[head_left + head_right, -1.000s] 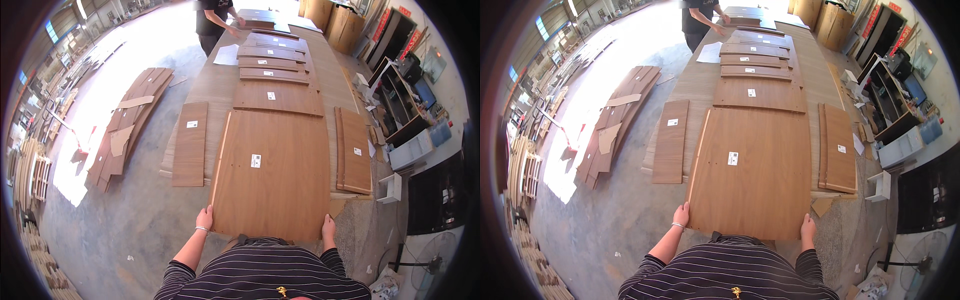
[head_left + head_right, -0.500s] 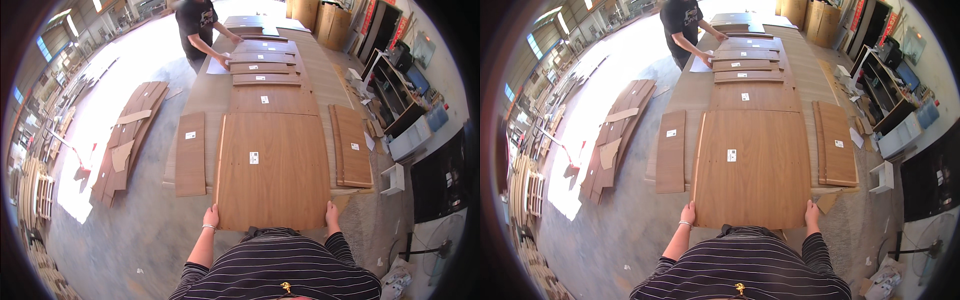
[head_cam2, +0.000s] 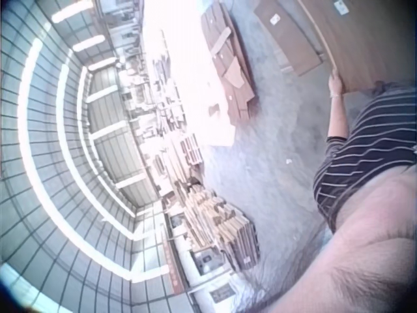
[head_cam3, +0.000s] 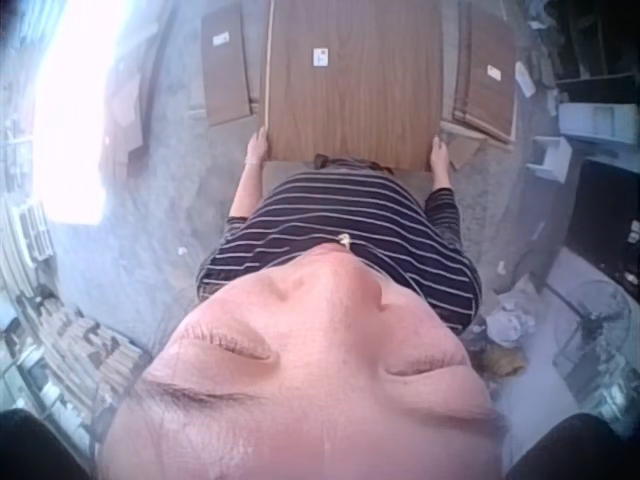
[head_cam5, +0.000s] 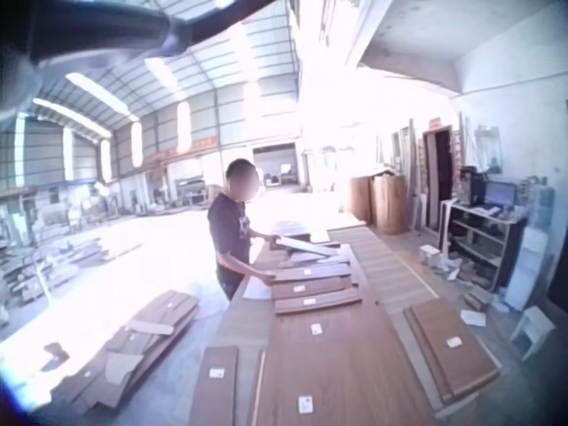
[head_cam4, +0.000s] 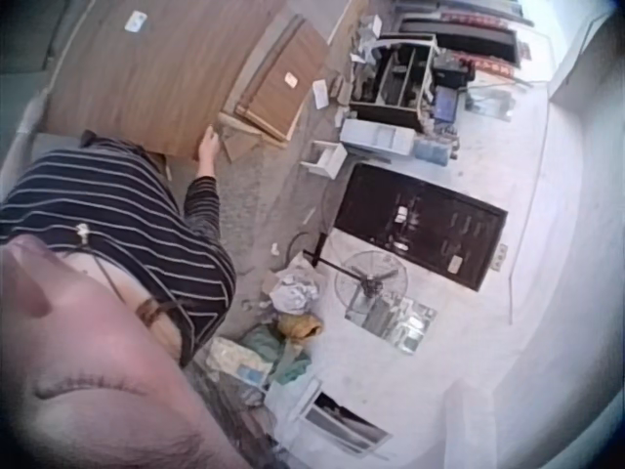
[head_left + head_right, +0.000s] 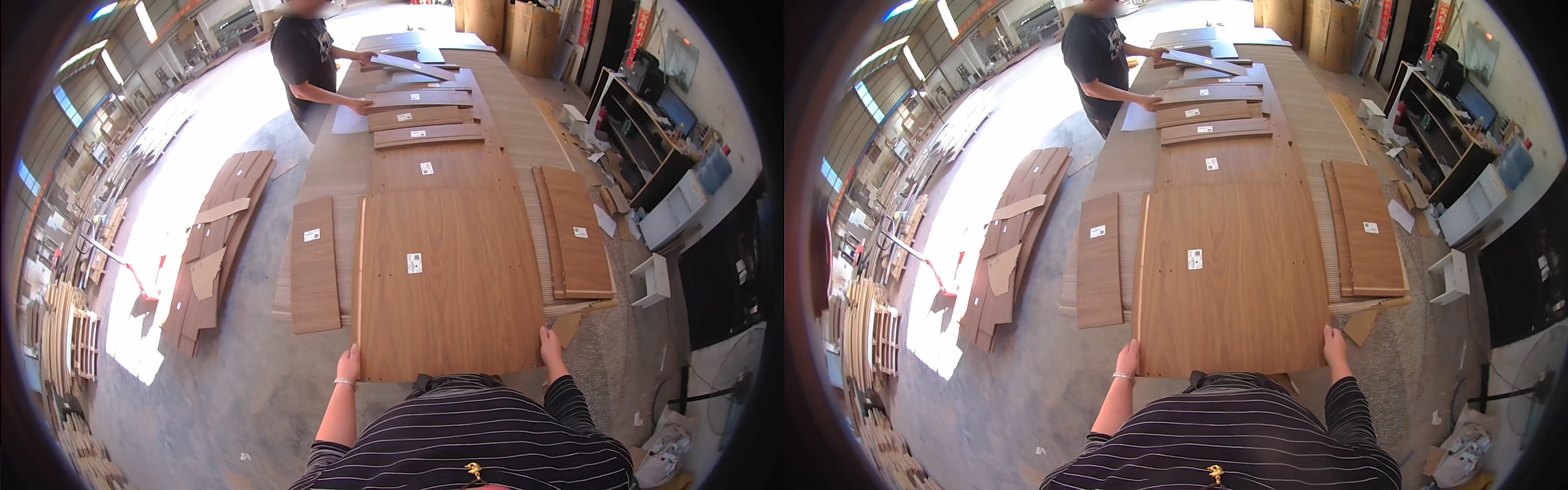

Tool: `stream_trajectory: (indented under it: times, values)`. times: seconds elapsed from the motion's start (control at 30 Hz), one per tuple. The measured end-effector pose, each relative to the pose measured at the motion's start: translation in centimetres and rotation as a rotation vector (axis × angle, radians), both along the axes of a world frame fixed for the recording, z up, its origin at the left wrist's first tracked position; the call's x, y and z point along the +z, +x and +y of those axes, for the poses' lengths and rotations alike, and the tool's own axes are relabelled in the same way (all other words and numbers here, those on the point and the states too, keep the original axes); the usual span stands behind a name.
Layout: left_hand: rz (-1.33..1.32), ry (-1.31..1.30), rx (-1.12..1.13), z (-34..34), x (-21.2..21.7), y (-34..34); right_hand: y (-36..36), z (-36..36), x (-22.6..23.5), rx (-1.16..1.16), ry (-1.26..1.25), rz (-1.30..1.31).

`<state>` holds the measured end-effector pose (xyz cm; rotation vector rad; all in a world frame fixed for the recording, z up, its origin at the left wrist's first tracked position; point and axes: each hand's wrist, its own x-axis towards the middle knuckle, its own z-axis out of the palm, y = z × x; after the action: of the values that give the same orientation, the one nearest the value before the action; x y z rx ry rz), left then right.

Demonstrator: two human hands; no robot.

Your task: The person lifts and stacks flat wooden panels on a large work surface in a warehouse. They repeatedly pick up panels from a pile and place them in an organized stack while another person works nearby.

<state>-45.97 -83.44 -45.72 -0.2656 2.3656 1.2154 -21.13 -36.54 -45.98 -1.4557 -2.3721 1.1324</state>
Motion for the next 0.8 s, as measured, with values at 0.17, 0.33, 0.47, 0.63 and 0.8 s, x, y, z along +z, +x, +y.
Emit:
stream_trajectory:
  times: [0.17,0.33,0.47,0.63,0.8]
  values:
    - [-0.191,0.49,0.483,-0.3,0.0,5.5,4.7,-0.6,-2.4,-0.062,-0.141,0.059]
    - [-0.283,0.622,0.543,1.8,0.6,9.0,5.8,-5.1,1.6,-0.257,-0.488,0.226]
    - [-0.388,0.553,0.436,1.6,-0.5,7.1,4.8,-6.6,0.9,-0.504,-0.576,0.3]
    - [-0.385,0.506,0.451,2.7,-0.1,3.1,2.6,-7.9,1.5,-0.609,-0.653,0.363]
    - [-0.444,0.543,0.476,5.4,-0.2,-0.3,-0.9,-6.3,1.3,-0.676,-0.59,0.467]
